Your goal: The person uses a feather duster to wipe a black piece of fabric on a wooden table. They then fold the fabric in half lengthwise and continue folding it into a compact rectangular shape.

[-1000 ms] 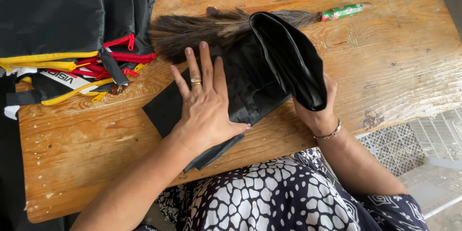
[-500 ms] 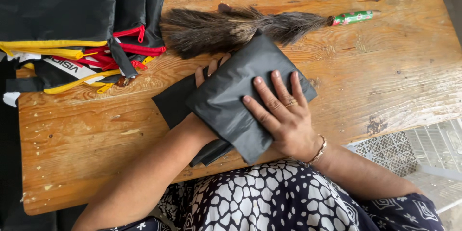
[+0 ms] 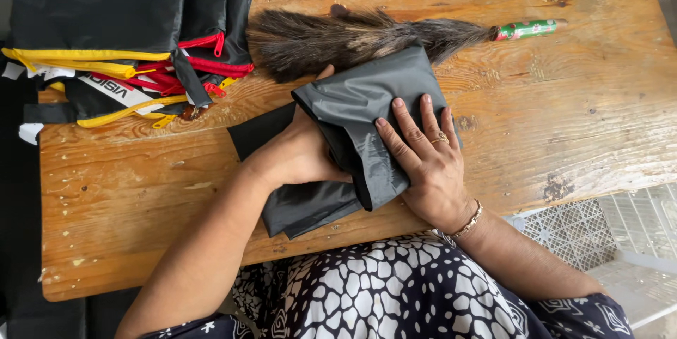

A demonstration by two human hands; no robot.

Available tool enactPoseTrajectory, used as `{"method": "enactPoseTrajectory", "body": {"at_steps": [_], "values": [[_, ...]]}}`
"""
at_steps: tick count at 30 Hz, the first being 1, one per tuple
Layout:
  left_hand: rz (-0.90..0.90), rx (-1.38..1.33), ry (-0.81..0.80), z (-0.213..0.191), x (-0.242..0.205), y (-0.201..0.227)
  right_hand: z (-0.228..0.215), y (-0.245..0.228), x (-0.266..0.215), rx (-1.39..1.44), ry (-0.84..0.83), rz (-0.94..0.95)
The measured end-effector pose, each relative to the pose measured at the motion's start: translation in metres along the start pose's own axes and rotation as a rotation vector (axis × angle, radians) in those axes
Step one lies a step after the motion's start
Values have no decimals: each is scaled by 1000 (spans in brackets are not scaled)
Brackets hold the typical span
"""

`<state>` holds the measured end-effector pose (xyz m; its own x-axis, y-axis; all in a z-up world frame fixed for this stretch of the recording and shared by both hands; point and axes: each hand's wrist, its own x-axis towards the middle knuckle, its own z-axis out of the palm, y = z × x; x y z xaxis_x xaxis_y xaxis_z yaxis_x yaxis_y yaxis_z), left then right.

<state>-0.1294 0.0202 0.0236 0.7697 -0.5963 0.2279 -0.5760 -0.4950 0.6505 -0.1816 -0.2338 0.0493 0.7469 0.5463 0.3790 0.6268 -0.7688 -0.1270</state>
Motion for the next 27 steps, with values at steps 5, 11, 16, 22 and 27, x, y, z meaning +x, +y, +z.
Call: {"method": "enactPoseTrajectory", "body": {"at_steps": [5, 11, 16, 22, 27], "values": [[-99, 96, 51, 0, -2, 10, -23, -12, 2, 60, 22, -8], [-238, 268, 134, -8, 10, 27, -35, -16, 4, 105, 90, -77], [-360, 397, 198, -1, 7, 32, -7, -7, 6, 18, 52, -21], [-475, 288, 275, 8, 8, 18, -7, -10, 7, -27, 28, -30], [-465, 82, 146, 5, 14, 22, -11, -23, 12, 5, 108, -144]]}}
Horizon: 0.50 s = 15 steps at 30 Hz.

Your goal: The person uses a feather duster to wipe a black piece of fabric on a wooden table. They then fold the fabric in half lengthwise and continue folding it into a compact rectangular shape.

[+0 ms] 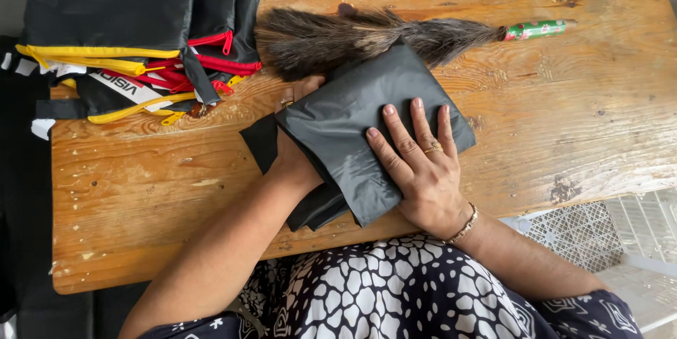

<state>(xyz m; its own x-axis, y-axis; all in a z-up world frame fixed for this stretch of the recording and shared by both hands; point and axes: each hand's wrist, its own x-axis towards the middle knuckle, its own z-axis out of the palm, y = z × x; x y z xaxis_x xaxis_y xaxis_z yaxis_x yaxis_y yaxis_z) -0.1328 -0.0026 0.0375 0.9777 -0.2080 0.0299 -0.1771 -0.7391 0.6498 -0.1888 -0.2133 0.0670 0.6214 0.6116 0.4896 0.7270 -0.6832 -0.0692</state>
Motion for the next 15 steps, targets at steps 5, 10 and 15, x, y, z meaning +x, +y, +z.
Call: {"method": "enactPoseTrajectory", "body": {"at_steps": [5, 10, 15], "values": [[24, -146, -147, -10, 7, 5, 14, 7, -7, -64, -45, 2], [58, -284, -306, -47, 0, -23, 30, 11, -11, -34, 115, -14], [172, -805, -208, -77, -4, -27, 34, 15, -11, -75, 51, 1]]}}
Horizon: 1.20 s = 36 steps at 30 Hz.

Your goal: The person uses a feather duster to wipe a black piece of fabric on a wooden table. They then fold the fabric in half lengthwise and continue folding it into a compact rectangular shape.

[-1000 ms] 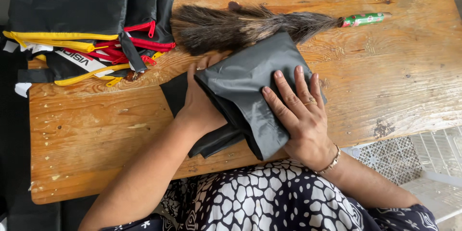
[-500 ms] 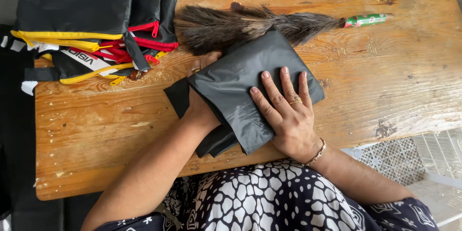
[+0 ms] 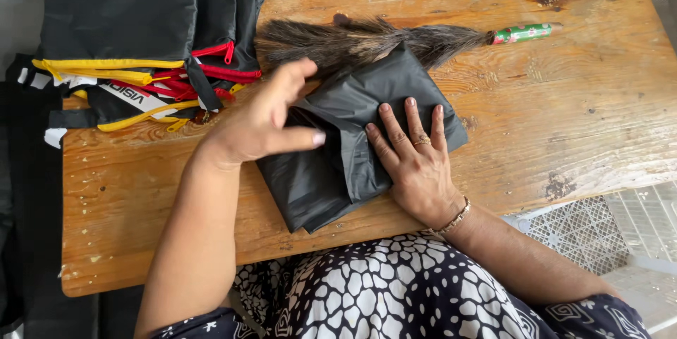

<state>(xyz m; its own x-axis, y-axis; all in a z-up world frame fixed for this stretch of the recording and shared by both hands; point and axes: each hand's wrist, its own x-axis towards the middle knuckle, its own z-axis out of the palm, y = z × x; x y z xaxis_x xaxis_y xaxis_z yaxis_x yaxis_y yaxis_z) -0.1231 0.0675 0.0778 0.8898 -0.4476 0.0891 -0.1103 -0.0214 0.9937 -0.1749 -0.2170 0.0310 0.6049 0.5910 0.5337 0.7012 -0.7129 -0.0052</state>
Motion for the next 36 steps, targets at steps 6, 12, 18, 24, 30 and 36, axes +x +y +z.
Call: {"method": "enactPoseTrajectory", "body": {"at_steps": [6, 12, 18, 24, 30, 36], "values": [[-369, 536, 342, 35, 10, 28, 2, -12, 5, -35, -39, 23], [-121, 662, 465, 20, 23, -55, -8, -13, 12, 43, -181, 77], [-138, 613, 420, 5, 31, -70, -43, -7, 25, 247, -203, -61], [-96, 771, 336, 4, 38, -81, -59, -7, 45, 233, -194, -314], [-255, 580, 221, -1, 40, -64, -23, -28, 32, 110, -160, -281], [-426, 1013, 266, 37, 24, 19, -18, -29, 27, 98, -179, -265]]}}
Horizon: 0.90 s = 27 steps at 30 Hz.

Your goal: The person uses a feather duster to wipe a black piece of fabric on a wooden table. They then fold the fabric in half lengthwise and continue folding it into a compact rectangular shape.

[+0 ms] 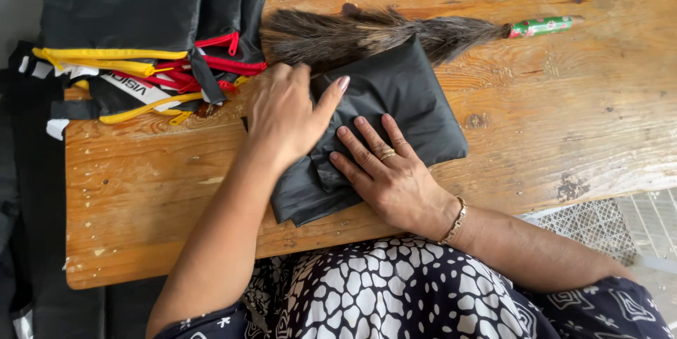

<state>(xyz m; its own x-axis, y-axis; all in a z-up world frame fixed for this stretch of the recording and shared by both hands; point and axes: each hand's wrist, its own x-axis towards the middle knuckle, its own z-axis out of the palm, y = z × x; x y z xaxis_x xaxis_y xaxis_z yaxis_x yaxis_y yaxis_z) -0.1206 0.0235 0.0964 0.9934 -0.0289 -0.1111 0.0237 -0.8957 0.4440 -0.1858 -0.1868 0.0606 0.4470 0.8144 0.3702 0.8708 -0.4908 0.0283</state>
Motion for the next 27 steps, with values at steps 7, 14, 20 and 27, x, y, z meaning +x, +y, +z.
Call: {"method": "enactPoseTrajectory", "body": {"at_steps": [7, 14, 20, 27], "values": [[414, 38, 417, 48, -33, 35, 18, 5, -6, 109, 54, 25], [325, 138, 300, 66, -24, 17, -66, 49, 2, 731, -120, 140], [370, 213, 252, 63, -23, 18, -70, 139, 8, 803, 119, 558], [375, 300, 214, 57, -21, 19, -5, 178, 26, 1206, -74, 742]]}}
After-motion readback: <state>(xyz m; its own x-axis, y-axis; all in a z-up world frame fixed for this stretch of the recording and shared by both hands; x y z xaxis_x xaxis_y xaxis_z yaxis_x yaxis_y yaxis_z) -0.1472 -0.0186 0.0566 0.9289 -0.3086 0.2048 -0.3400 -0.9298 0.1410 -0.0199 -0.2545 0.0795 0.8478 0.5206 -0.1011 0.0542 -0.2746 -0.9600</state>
